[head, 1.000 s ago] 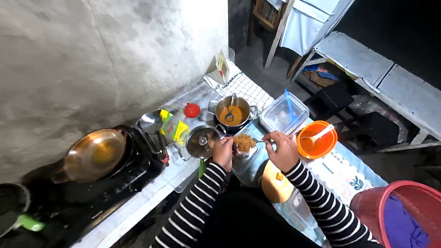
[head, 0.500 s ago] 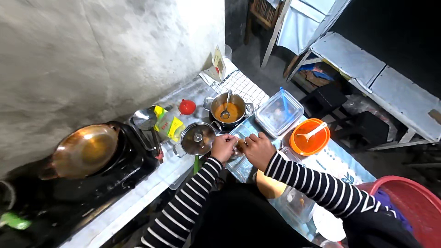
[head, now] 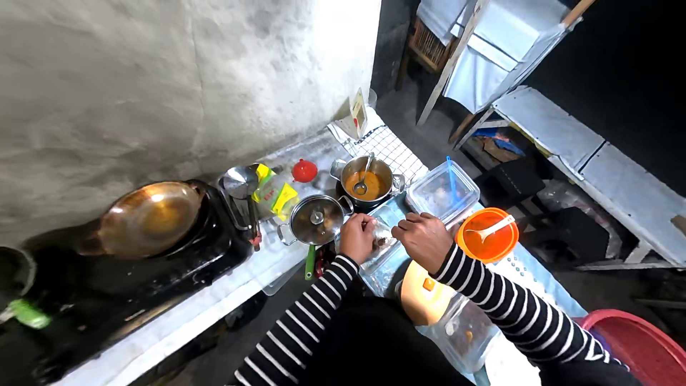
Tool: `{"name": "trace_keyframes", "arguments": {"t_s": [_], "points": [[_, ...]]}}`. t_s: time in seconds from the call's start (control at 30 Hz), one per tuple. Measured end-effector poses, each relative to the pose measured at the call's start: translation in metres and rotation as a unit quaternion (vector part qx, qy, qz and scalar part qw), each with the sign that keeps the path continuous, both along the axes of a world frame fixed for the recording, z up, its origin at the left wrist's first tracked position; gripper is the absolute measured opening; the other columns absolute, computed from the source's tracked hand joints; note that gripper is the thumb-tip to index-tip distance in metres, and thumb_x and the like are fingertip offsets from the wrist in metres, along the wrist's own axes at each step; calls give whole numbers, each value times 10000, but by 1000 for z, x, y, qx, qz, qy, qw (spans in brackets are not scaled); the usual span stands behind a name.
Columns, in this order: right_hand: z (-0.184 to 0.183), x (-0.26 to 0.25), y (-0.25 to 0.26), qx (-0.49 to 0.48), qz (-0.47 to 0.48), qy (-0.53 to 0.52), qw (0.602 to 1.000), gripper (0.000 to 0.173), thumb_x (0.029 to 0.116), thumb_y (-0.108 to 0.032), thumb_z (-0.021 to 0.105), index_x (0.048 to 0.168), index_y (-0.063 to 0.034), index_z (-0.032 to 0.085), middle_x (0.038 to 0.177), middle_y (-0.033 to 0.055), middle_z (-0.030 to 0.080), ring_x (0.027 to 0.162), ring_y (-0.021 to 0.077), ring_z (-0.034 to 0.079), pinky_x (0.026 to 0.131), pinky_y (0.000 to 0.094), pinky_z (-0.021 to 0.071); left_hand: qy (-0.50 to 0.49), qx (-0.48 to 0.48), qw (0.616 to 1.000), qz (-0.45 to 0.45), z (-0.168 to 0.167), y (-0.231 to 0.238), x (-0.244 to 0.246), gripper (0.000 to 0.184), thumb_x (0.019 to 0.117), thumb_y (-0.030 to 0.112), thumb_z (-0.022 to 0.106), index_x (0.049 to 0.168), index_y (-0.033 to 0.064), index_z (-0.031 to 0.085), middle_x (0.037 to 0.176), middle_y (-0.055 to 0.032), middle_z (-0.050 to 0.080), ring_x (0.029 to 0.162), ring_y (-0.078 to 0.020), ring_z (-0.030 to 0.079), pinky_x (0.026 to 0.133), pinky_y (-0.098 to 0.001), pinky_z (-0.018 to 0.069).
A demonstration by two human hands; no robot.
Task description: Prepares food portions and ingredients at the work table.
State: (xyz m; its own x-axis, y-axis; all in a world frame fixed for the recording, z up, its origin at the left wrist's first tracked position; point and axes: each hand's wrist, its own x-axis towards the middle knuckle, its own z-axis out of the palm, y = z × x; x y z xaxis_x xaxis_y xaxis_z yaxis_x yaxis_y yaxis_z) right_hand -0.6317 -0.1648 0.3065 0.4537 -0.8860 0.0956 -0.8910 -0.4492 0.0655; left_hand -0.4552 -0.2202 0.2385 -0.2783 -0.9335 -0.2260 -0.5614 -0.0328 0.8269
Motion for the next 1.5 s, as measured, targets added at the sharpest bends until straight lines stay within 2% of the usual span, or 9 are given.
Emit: {"name": "trace_keyframes", "arguments": {"t_s": [0.1,0.27,0.53,0.63,0.73,0.87,1.13,1.33,1.5], "points": [[-2,-14,8,-69,-7,-24,997,178,976,-69,562,897,-109,715,816,65,702,819,271,694,632,421,532,10,-9,1000,22,-2,3,4,249,1033,241,585,1123,54,723,1132,-96,707,1040,-168,680,973,-367,539],[-8,-30,18,-98,-40,-62,992,208,1023,-160,553,921,-134,733,841,48,706,811,258,680,634,410,524,25,-20,999,43,-2,6,6,230,1021,239,602,1100,65,729,1087,-77,705,955,-144,683,909,-352,561],[-37,-16,32,-162,-71,-94,980,179,999,-105,586,968,-148,756,894,25,729,794,223,690,567,341,542,15,-4,999,52,-10,10,2,222,1019,229,610,1105,58,723,1061,-73,717,934,-136,693,895,-345,568],[-53,-8,32,-120,-74,-74,987,165,965,-48,590,938,-120,736,896,50,726,800,252,704,552,367,555,24,14,998,53,-5,8,-1,229,1024,245,611,1115,61,713,1019,-65,721,856,-122,699,826,-339,590],[-42,-6,36,-110,-44,-69,991,190,980,-49,574,971,-128,746,916,47,731,828,245,701,580,368,546,34,29,997,59,-3,7,-2,227,1026,259,615,1103,70,714,966,-47,720,736,-103,694,718,-315,612],[-33,-16,34,-95,-2,-39,995,176,976,-33,558,939,-104,715,902,63,716,856,268,687,614,398,523,44,25,997,63,-5,10,-2,212,1019,260,624,1072,80,724,960,-39,725,725,-98,684,710,-318,600],[-24,-31,22,-80,54,-62,993,202,1012,-43,541,993,-104,732,1008,60,738,933,280,686,675,430,539,76,11,995,68,2,10,-2,190,1013,241,653,1072,73,720,942,-45,722,739,-108,688,727,-328,605],[-21,-39,19,-81,24,-81,993,202,1019,-89,561,965,-123,753,983,28,745,913,248,684,673,404,532,88,41,993,62,2,11,4,152,994,219,691,1062,95,745,973,-25,745,747,-109,712,743,-338,627],[0,-56,18,-143,-46,-219,964,175,991,-148,625,975,-188,794,1023,-22,771,930,186,702,753,408,557,216,114,962,122,20,8,15,289,951,195,750,1211,72,716,939,-83,742,702,-181,712,666,-365,636]]}}
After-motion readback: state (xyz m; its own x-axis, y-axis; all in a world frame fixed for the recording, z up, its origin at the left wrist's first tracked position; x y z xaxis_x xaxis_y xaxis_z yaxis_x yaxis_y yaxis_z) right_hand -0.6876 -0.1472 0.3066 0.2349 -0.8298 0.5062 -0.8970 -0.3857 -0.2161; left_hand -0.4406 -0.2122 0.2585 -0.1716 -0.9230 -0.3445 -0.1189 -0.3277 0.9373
